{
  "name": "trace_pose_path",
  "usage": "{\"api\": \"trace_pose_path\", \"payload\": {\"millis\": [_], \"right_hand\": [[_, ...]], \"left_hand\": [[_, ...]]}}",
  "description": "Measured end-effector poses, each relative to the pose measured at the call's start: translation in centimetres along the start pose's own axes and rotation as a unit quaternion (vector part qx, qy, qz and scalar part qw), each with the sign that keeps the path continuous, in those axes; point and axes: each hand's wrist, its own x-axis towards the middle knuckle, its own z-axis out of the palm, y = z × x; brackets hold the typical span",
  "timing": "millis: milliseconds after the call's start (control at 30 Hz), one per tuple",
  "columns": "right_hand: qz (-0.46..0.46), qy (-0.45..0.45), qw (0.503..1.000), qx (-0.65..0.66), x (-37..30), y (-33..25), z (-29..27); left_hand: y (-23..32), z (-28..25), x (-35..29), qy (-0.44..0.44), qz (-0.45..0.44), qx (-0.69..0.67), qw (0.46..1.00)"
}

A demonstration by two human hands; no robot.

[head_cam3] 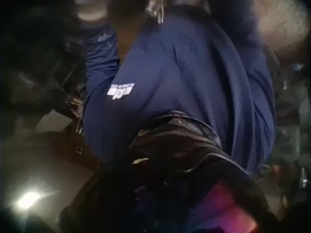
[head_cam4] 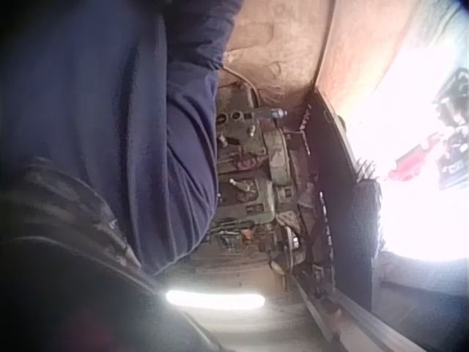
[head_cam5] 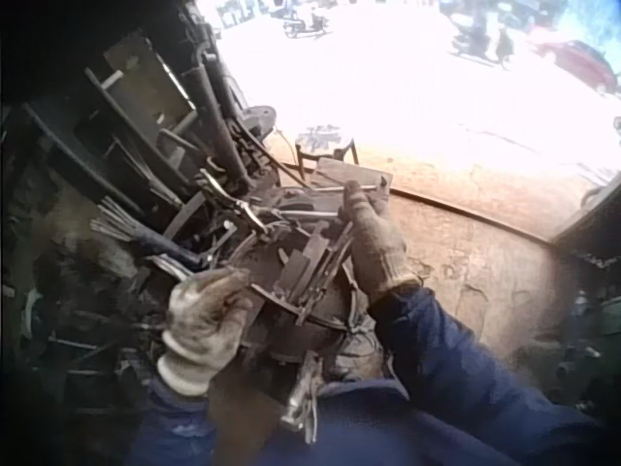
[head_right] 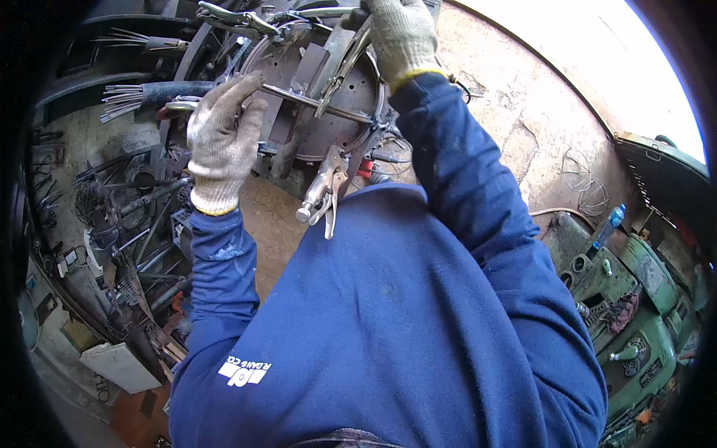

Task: The person uses a hammer and locking pliers to adjust and secure metal pieces on a circular frame before welding the joints together using a welding rod.

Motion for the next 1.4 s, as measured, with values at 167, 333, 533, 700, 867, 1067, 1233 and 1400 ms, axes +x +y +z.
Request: {"api": "trace_pose_path", "payload": {"millis": [167,333,533,700,867,1067,1233,1400], "right_hand": [[-0.138,-0.017,0.984,-0.112,-2.7,-2.1,-5.3],[-0.026,0.038,0.988,-0.148,-5.6,-1.9,-10.9],[0.040,0.027,0.972,-0.228,-6.2,-0.7,-13.9],[0.062,-0.037,0.964,-0.255,-4.7,-0.3,-14.4],[0.088,-0.085,0.955,-0.270,-3.0,-0.3,-14.6],[0.095,-0.129,0.946,-0.282,-1.5,0.8,-15.1],[0.136,-0.113,0.930,-0.321,-2.4,-0.7,-13.5],[0.220,-0.146,0.900,-0.347,-5.8,-3.6,-12.1]], "left_hand": [[2.6,0.6,-2.4,0.078,-0.171,0.013,0.982],[2.1,2.2,-3.6,0.047,-0.263,0.032,0.963],[3.0,3.1,-1.4,0.062,-0.457,-0.070,0.885],[4.3,3.0,1.3,0.003,-0.549,-0.090,0.831],[3.9,3.4,2.1,-0.013,-0.575,-0.069,0.815],[4.2,4.3,2.2,0.032,-0.576,-0.087,0.812],[3.0,4.7,0.9,0.040,-0.559,-0.032,0.828],[4.9,2.3,0.1,0.008,-0.507,-0.032,0.861]]}}
